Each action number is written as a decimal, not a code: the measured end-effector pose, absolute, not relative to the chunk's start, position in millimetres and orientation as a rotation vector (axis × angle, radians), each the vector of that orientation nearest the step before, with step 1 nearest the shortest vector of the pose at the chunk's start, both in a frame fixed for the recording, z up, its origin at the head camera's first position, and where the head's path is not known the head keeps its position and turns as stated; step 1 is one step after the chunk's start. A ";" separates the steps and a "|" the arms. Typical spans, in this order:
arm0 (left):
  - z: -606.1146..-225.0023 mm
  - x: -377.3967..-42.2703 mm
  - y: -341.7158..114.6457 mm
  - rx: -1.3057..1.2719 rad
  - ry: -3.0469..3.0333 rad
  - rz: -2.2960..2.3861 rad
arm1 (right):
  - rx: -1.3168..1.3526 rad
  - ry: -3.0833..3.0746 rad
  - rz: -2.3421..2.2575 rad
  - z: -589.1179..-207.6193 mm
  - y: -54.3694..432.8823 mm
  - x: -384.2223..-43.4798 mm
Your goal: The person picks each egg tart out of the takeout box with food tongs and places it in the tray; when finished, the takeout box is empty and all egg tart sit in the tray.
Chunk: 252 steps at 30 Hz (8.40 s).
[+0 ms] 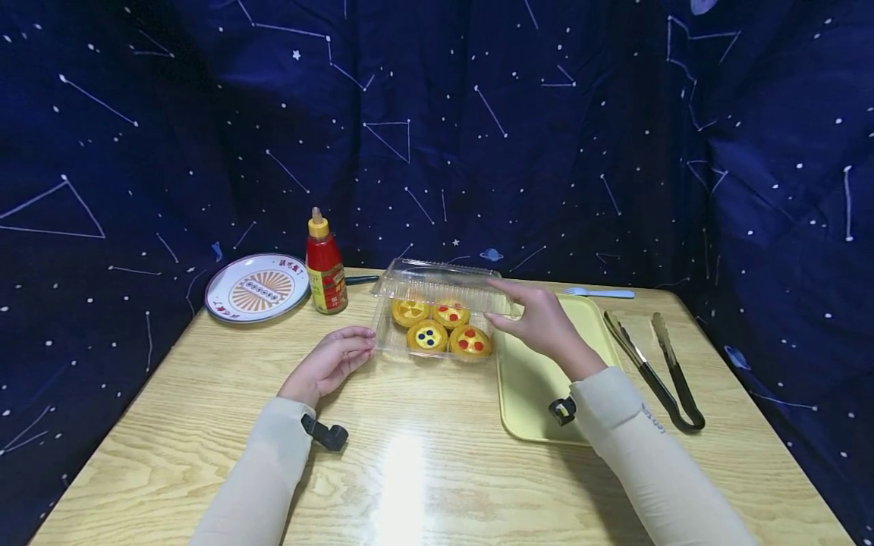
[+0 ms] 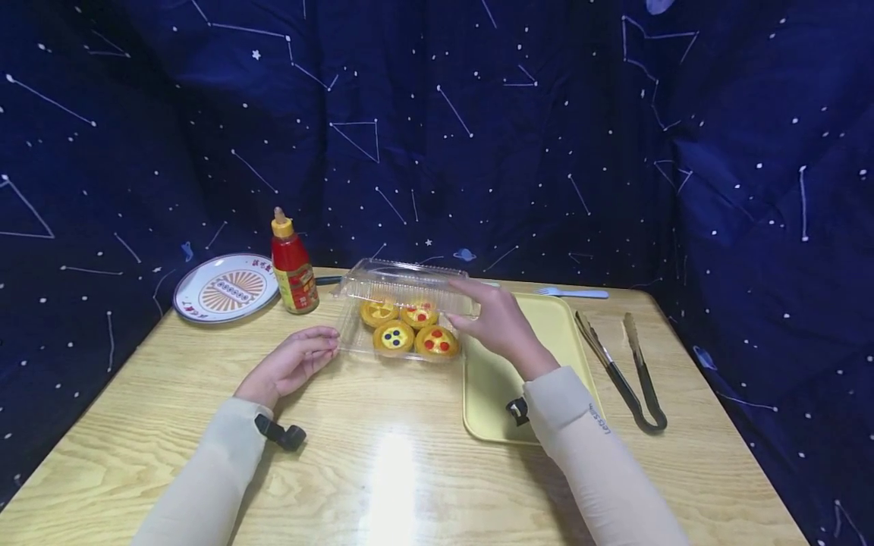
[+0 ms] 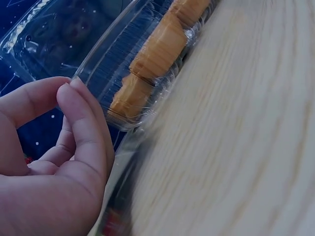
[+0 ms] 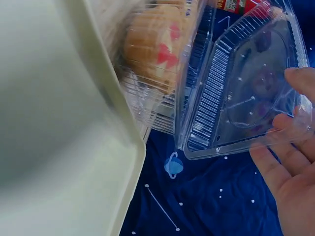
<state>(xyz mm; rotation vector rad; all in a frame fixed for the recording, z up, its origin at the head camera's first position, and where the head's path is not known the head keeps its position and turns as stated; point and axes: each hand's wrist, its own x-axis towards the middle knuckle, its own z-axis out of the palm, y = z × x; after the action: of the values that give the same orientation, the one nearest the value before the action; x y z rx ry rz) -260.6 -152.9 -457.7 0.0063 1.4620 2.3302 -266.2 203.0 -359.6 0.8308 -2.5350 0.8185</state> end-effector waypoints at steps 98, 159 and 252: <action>-474.3 -255.2 -140.3 0.113 1.583 2.257 | 0.400 -2.725 1.427 -355.5 273.6 -291.8; -472.3 -252.5 -140.7 0.105 1.550 2.270 | -0.106 -3.185 0.582 -434.1 439.0 -203.8; -474.8 -255.1 -141.7 0.106 1.581 2.266 | 0.641 -2.847 0.695 -367.9 207.8 -247.7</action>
<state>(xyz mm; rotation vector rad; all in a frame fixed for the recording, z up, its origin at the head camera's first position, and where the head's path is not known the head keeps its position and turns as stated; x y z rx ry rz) -255.1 -141.7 -474.8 0.1063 1.5813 2.2657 -247.7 207.8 -367.9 0.6410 -2.8470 0.6945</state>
